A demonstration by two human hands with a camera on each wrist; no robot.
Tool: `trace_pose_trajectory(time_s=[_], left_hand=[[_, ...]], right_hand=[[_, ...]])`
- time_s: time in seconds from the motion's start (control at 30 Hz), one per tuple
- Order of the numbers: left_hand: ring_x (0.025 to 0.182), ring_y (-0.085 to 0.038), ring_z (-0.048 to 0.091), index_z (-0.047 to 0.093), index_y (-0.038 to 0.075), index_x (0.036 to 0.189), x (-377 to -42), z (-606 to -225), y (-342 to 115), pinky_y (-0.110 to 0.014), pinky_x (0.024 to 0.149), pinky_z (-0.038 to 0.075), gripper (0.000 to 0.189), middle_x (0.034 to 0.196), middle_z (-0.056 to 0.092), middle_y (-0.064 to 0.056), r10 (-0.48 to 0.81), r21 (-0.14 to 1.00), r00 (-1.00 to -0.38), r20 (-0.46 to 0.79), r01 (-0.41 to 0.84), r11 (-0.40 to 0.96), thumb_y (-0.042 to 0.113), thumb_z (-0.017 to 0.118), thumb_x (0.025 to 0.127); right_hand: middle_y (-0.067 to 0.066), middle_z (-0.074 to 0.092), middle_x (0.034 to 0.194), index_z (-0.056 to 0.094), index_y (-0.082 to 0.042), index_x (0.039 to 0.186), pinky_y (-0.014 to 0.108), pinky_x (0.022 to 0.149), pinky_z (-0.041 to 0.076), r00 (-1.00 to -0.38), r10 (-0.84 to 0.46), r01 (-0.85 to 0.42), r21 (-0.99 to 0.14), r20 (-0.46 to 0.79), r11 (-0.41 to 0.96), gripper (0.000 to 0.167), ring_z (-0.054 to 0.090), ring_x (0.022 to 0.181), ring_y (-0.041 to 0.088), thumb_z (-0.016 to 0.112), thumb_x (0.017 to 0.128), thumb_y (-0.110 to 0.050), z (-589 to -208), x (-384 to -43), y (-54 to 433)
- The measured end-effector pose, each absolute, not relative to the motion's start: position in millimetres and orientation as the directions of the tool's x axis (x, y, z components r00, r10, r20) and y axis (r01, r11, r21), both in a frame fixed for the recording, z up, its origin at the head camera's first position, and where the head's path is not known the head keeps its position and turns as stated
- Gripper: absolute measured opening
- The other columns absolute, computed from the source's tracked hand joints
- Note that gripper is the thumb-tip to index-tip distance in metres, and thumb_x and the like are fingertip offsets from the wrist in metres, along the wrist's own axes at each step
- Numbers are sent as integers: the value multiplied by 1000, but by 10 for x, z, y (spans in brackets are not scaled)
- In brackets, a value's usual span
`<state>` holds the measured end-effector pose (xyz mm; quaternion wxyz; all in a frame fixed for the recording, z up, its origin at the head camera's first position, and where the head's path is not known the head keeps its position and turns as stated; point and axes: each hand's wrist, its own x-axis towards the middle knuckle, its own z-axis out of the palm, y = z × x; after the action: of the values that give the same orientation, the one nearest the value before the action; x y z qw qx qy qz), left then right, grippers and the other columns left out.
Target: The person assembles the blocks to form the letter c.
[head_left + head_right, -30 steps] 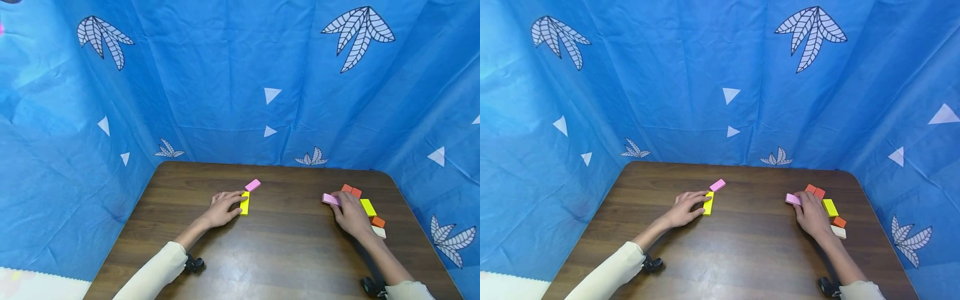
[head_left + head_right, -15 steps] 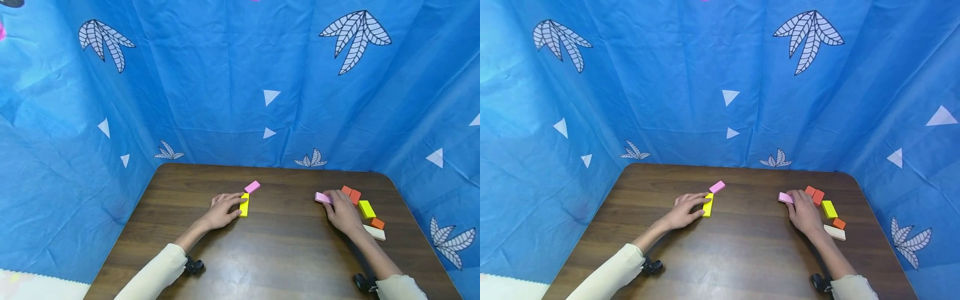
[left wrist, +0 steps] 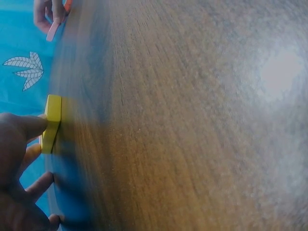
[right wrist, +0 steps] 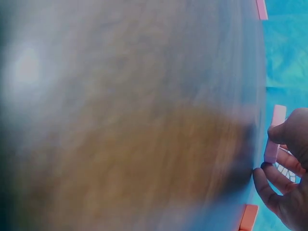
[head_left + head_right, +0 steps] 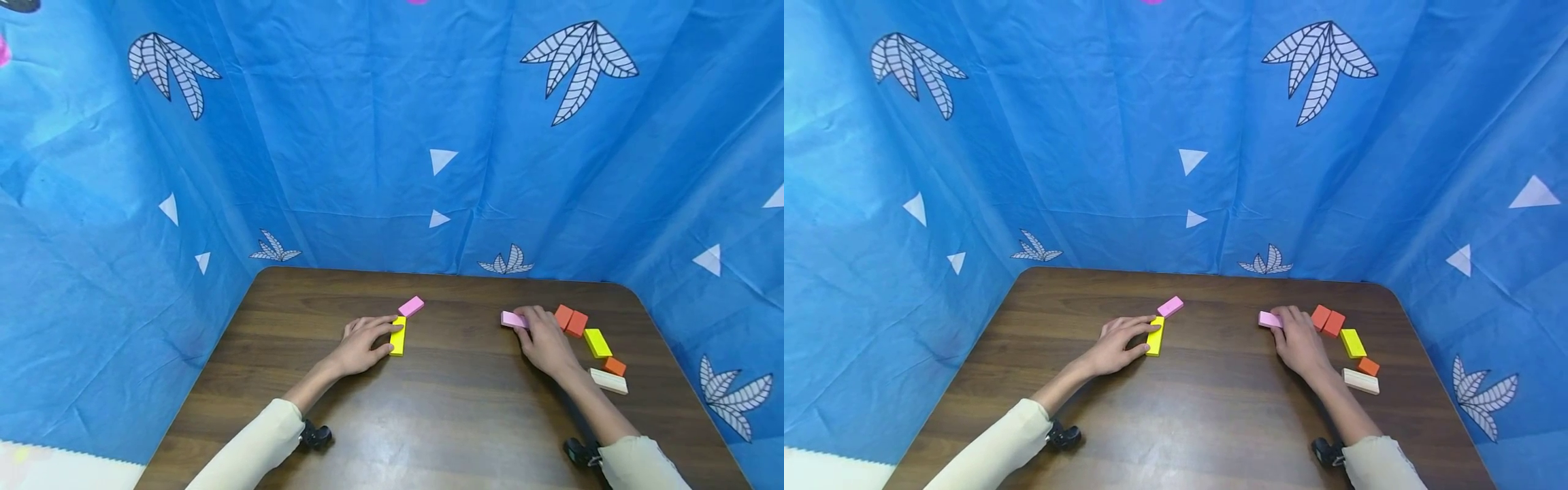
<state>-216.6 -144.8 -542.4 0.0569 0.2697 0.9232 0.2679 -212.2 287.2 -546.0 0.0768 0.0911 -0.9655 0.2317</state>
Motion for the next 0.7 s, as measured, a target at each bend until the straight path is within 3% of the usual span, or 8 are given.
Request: trace_pose_trajectory(time_s=[0.3, 0.7], left_hand=[[150, -35, 47, 60, 26, 155, -2156, -5419, -1446, -75, 120, 24, 48, 171, 48, 0, 526, 519, -849, 38, 467, 716, 27, 67, 107], [152, -35, 46, 59, 25, 155, -2174, -5455, -1458, -76, 120, 23, 48, 171, 48, 0, 527, 521, -848, 60, 477, 708, 26, 66, 107]], right_hand=[[26, 64, 135, 62, 2, 135, 64, 107, 51, -970, -161, -227, -440, 183, 869, 36, 57, 120, 44, 71, 102, -8, -5460, -2194, 2747], [24, 68, 126, 66, 2, 129, 61, 102, 51, -941, -212, -311, -424, 265, 851, 29, 62, 114, 44, 70, 101, -6, -5484, -2340, 2543]])
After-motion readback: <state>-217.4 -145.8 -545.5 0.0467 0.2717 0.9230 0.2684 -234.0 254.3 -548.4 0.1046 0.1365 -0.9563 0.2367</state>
